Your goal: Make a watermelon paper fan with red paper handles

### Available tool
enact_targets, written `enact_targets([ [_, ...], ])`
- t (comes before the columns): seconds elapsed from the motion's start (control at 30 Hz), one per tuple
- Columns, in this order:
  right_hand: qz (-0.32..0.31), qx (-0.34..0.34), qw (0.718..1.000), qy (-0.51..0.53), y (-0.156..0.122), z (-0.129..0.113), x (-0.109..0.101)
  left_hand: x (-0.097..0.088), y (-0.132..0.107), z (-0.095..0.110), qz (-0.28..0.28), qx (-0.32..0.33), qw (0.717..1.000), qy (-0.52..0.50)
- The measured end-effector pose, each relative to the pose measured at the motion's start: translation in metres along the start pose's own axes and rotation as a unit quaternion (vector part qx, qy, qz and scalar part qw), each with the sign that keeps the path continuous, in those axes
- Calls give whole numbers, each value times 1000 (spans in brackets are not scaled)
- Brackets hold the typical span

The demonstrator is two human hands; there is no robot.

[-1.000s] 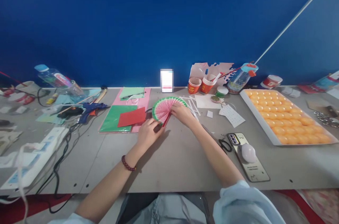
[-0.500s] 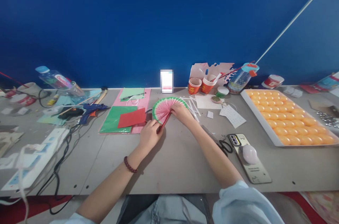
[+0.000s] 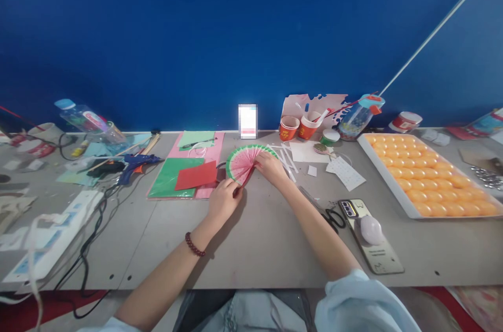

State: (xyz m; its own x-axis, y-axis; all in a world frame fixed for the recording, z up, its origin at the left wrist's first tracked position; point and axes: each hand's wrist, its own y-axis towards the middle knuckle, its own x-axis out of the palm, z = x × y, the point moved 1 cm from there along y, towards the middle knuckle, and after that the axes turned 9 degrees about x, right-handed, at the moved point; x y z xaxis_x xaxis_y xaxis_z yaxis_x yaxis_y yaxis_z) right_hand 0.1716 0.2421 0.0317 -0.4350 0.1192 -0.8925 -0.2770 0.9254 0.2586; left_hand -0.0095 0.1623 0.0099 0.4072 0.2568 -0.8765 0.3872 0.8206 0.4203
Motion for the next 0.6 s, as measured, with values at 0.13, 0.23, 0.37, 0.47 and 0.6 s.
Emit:
enact_targets([
  [0.13, 19, 7, 1000, 2, 0, 1, 3, -2, 1, 1, -2, -11, 1000, -26],
  [0.23, 24, 13, 1000, 0, 0, 2, 6, -2, 0, 1, -5, -27, 999, -44],
  [0.37, 25, 27, 999, -1, 0, 3, 7, -3, 0, 1, 3, -55, 997, -62],
  [0.47, 22, 35, 999, -7, 1, 2, 7, -5, 0, 1, 2, -69, 995, -66],
  [0.6, 22, 40, 999, -12, 1, 2, 8, -7, 1, 1, -2, -77, 994, -72],
])
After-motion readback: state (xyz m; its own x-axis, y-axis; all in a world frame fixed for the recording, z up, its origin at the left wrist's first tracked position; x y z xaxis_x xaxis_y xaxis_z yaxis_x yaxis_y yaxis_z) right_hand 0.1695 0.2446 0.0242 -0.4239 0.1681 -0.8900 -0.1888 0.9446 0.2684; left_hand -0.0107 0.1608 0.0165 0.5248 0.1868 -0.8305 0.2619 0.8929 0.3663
